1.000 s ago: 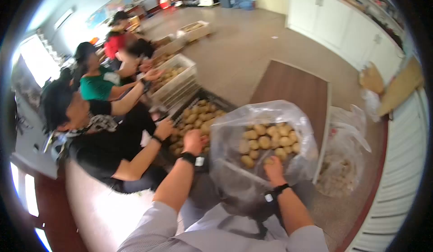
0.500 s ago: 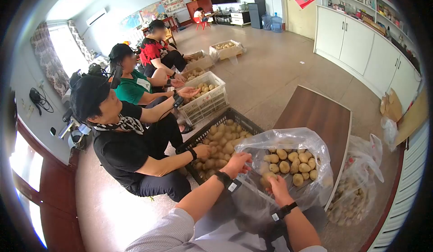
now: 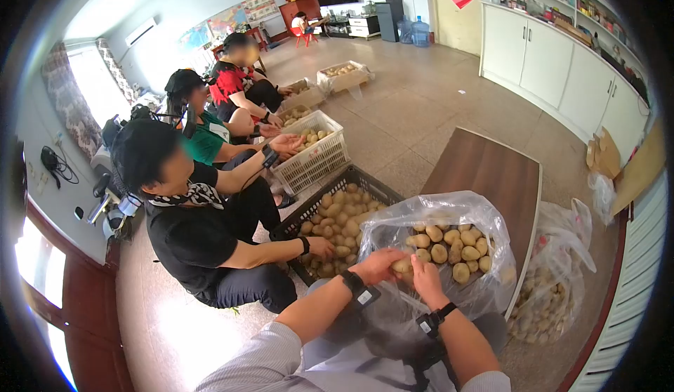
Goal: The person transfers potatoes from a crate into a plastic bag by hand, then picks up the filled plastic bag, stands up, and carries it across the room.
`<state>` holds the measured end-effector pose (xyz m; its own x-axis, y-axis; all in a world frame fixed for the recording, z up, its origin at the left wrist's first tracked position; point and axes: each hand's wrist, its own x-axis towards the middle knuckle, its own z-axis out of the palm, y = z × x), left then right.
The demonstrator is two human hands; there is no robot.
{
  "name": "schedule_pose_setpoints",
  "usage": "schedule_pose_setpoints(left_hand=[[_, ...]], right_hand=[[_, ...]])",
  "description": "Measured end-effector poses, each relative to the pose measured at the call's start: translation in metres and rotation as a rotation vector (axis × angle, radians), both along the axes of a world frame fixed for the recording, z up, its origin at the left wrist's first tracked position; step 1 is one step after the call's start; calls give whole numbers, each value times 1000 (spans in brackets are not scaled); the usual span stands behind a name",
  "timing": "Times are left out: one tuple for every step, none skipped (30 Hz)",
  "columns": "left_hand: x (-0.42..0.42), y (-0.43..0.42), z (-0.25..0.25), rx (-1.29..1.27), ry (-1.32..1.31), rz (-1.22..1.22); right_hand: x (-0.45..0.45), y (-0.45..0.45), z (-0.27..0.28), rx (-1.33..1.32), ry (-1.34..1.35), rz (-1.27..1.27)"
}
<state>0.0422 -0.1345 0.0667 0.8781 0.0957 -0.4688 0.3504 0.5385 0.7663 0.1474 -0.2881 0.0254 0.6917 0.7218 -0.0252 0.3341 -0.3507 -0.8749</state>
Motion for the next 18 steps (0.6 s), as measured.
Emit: schedule_pose_setpoints(left_hand=[[0, 2, 1, -13, 7, 31], [0, 4, 1, -27, 12, 62], [0, 6, 0, -30, 14, 62], [0, 8, -1, -35, -20, 133], [0, 10, -2, -41, -53, 203], [0, 13, 1, -25, -28, 268], [0, 19, -3, -31, -24, 264], [1, 26, -6, -72, -19, 313], [2, 33, -10, -111, -15, 363], [1, 37, -10, -109, -47, 402], [0, 41, -10, -111, -45, 399], [0, 45, -12, -128, -59, 480], [0, 50, -13, -145, -74, 563], [0, 55, -15, -157, -66, 622], [1, 61, -23, -156, -62, 618], [2, 69, -33, -123, -72, 673], [1, 77, -42, -90, -82, 729], [-2, 85, -48, -143, -106, 747]], right_hand=[[-2, -3, 1, -3, 3, -2], [-2, -6, 1, 20, -73, -66], [-3, -8, 4, 42, -148, -129], [-1, -12, 5, 38, -145, -129], [3, -19, 5, 8, -201, -161], [9, -28, 4, -25, -258, -193], [16, -36, -2, -31, -255, -196], [24, -44, -7, -90, -390, -260], [34, -51, -12, -146, -525, -323], [42, -59, -13, -188, -552, -321], [46, -64, -16, -191, -550, -323], [50, -68, -21, -226, -561, -377], [55, -72, -24, -259, -571, -432], [60, -75, -30, -326, -620, -430], [61, -76, -34, -328, -617, -432], [62, -77, -37, -324, -595, -447], [63, -77, -39, -320, -574, -460], [61, -78, -37, -321, -572, -461]])
